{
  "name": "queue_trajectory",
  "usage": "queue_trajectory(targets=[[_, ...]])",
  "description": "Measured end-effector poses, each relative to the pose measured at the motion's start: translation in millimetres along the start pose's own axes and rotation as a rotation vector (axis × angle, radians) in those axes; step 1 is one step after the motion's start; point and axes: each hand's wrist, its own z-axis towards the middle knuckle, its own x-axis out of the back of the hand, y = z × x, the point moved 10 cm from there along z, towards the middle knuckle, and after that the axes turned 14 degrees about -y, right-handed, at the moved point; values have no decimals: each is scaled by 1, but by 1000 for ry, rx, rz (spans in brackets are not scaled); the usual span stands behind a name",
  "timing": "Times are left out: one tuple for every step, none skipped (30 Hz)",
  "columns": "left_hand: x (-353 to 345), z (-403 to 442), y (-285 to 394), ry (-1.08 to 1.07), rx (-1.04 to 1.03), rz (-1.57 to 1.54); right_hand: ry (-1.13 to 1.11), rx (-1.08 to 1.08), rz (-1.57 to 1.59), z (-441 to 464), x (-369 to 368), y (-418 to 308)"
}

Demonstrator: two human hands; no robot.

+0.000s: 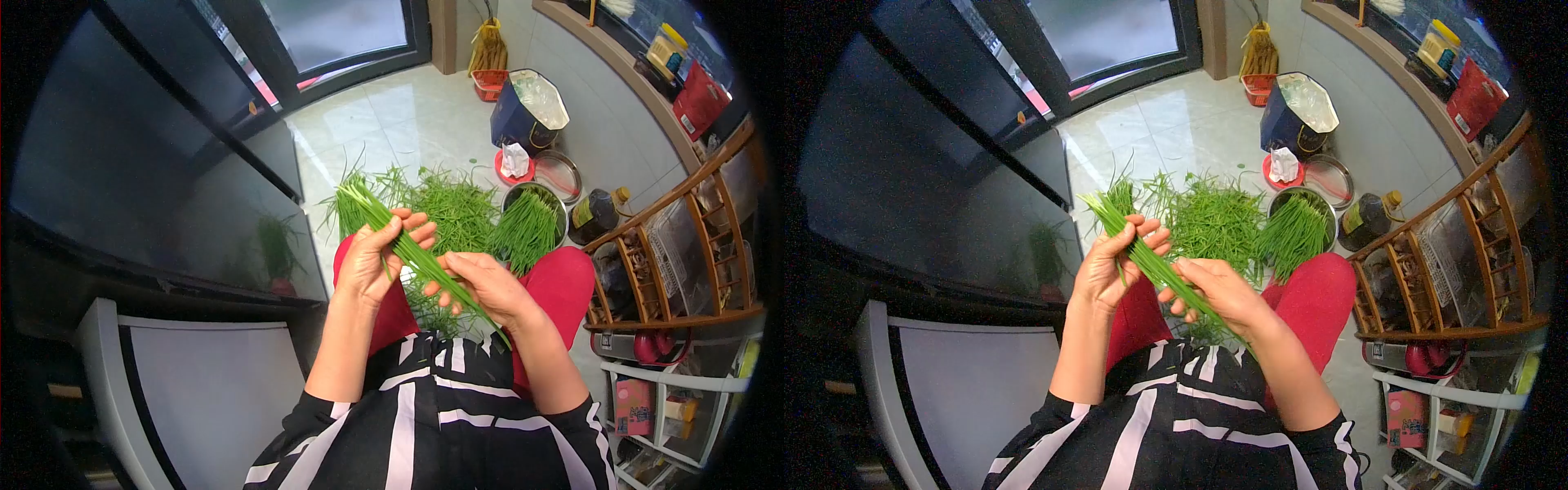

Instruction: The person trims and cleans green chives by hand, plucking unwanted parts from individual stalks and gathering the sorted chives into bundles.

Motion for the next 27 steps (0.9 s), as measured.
queue_trajectory(targets=[[2,-1,3,4,0,-2,-4,-20,-56,-4,2,-2],[6,-2,8,20,-14,16,-9,-39,-112,-7,4,-4],[8,-3,13,34,-27,34,-9,-43,-110,-11,7,-5],[11,-4,16,55,-32,59,13,-48,-127,-15,12,-7],[13,-5,18,57,-30,56,37,-53,-143,-20,16,-9],[14,-5,20,47,-22,82,51,-80,-105,-25,15,-13],[15,-5,20,37,-13,109,52,-81,-105,-27,18,-12],[17,-6,21,54,-14,146,70,-68,-121,-30,22,-13],[18,-7,22,54,-14,146,86,-55,-136,-32,26,-15],[21,-8,22,75,3,162,116,-45,-113,-35,30,-15],[23,-9,22,95,20,178,115,-45,-113,-38,32,-17],[25,-10,22,95,20,178,118,-46,-179,-41,34,-21],[27,-9,22,80,15,165,120,-46,-246,-43,36,-25],[28,-8,21,66,11,151,120,-46,-246,-45,39,-25],[30,-8,21,66,11,151,130,-33,-268,-46,43,-26],[30,-7,21,54,7,135,139,-20,-289,-48,46,-28],[29,-6,21,42,3,118,140,-20,-290,-48,48,-27],[28,-6,21,41,3,118,161,-15,-302,-50,51,-28],[28,-6,22,56,-8,121,182,-10,-313,-51,55,-28],[28,-6,23,72,-18,124,182,-9,-313,-52,57,-28],[27,-6,23,71,-18,125,198,1,-336,-53,59,-29],[26,-5,24,73,-21,125,213,12,-358,-54,61,-30],[26,-5,24,76,-25,125,213,13,-358,-54,63,-29],[28,-5,24,76,-25,125,225,43,-363,-55,65,-29],[31,-5,23,84,-15,126,238,74,-369,-56,66,-30],[33,-4,23,92,-4,126,238,74,-368,-55,66,-28],[33,-4,22,92,-4,127,309,141,-490,-57,67,-37]])
